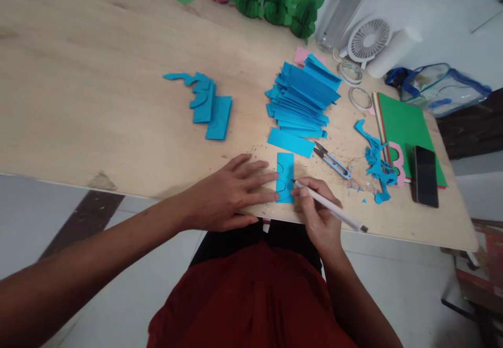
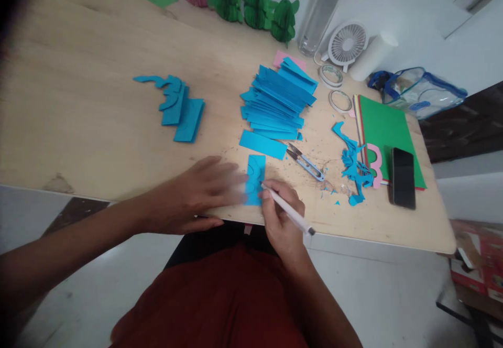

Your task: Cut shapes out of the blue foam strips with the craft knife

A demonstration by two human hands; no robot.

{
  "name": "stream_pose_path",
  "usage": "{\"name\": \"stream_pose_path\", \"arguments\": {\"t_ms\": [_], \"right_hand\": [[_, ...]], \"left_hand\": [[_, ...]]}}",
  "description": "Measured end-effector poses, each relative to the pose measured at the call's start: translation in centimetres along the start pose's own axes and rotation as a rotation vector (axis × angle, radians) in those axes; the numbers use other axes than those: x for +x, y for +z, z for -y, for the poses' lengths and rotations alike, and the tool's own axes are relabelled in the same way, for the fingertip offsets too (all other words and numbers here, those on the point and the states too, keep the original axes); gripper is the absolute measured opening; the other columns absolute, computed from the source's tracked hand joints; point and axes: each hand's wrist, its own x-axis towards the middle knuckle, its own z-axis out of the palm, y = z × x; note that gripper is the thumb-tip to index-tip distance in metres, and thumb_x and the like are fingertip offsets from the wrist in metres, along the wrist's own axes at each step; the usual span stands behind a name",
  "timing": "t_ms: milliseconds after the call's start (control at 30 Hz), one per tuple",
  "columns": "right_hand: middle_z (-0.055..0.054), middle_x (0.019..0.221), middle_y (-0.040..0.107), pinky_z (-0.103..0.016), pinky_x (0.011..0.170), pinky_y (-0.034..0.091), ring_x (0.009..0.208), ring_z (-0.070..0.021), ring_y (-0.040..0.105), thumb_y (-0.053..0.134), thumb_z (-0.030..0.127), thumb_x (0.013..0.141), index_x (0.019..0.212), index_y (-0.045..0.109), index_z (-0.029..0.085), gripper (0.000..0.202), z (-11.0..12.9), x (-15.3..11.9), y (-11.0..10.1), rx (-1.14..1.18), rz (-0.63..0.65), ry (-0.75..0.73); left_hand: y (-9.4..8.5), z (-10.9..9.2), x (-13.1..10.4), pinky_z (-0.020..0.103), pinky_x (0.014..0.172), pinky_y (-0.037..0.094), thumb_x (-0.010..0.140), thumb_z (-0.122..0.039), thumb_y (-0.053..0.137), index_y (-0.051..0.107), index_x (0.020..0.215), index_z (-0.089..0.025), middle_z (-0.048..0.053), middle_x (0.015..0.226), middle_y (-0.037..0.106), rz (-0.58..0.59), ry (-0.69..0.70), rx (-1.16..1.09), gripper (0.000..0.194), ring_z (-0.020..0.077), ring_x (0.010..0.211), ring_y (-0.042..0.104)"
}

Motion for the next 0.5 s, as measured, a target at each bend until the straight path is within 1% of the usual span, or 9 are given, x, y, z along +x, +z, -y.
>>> {"name": "stream_pose_path", "arguments": {"t_ms": [67, 133, 233, 367, 500], "right_hand": [[-0.006, 0.097, 0.074, -0.039, 0.081, 0.052, 0.089, -0.0220, 0.069, 0.055, 0.026, 0.094, 0.106, 0.067, 0.023, 0.017, 0.00, 0.18, -0.01, -0.119, 0.044, -0.109], [-0.006, 0.097, 0.075, -0.042, 0.084, 0.051, 0.090, -0.0228, 0.068, 0.055, 0.023, 0.094, 0.108, 0.067, 0.023, 0.019, -0.17, 0.34, 0.06, -0.233, 0.069, -0.221], [-0.006, 0.096, 0.074, -0.041, 0.080, 0.050, 0.087, -0.0230, 0.066, 0.055, 0.017, 0.092, 0.112, 0.065, 0.023, 0.023, -0.55, 0.46, 0.21, -0.371, 0.095, -0.335], [-0.006, 0.092, 0.072, -0.038, 0.076, 0.048, 0.085, -0.0229, 0.063, 0.050, 0.009, 0.092, 0.113, 0.063, 0.022, 0.028, -0.74, 0.57, 0.44, -0.499, 0.135, -0.403], [-0.008, 0.086, 0.069, -0.036, 0.072, 0.045, 0.080, -0.0227, 0.060, 0.048, 0.008, 0.093, 0.108, 0.064, 0.019, 0.025, -0.52, 0.96, 0.62, -0.574, 0.149, -0.475]], "left_hand": [[-0.01, -0.03, 0.03, 0.056, 0.119, 0.015, 0.091, -0.049, 0.057, 0.051, 0.140, -0.034, 0.005, 0.155, 0.041, 0.001, -0.003, -0.002, 0.051, 0.0329, 0.142, 0.035], [-0.01, -0.05, 0.07, 0.056, 0.119, 0.015, 0.091, -0.049, 0.057, 0.051, 0.139, -0.033, 0.006, 0.155, 0.041, 0.005, -0.004, -0.005, 0.051, 0.0328, 0.141, 0.035], [0.05, -0.05, 0.08, 0.055, 0.119, 0.016, 0.092, -0.049, 0.056, 0.052, 0.139, -0.033, 0.005, 0.156, 0.040, 0.004, -0.004, -0.005, 0.050, 0.0326, 0.142, 0.034], [0.13, -0.02, 0.04, 0.055, 0.119, 0.016, 0.092, -0.049, 0.056, 0.051, 0.139, -0.032, 0.006, 0.156, 0.039, -0.006, 0.002, -0.005, 0.051, 0.0325, 0.141, 0.035], [0.17, -0.02, 0.03, 0.055, 0.120, 0.014, 0.091, -0.048, 0.057, 0.051, 0.139, -0.032, 0.006, 0.156, 0.040, -0.015, -0.002, -0.009, 0.051, 0.0325, 0.141, 0.035]]}}
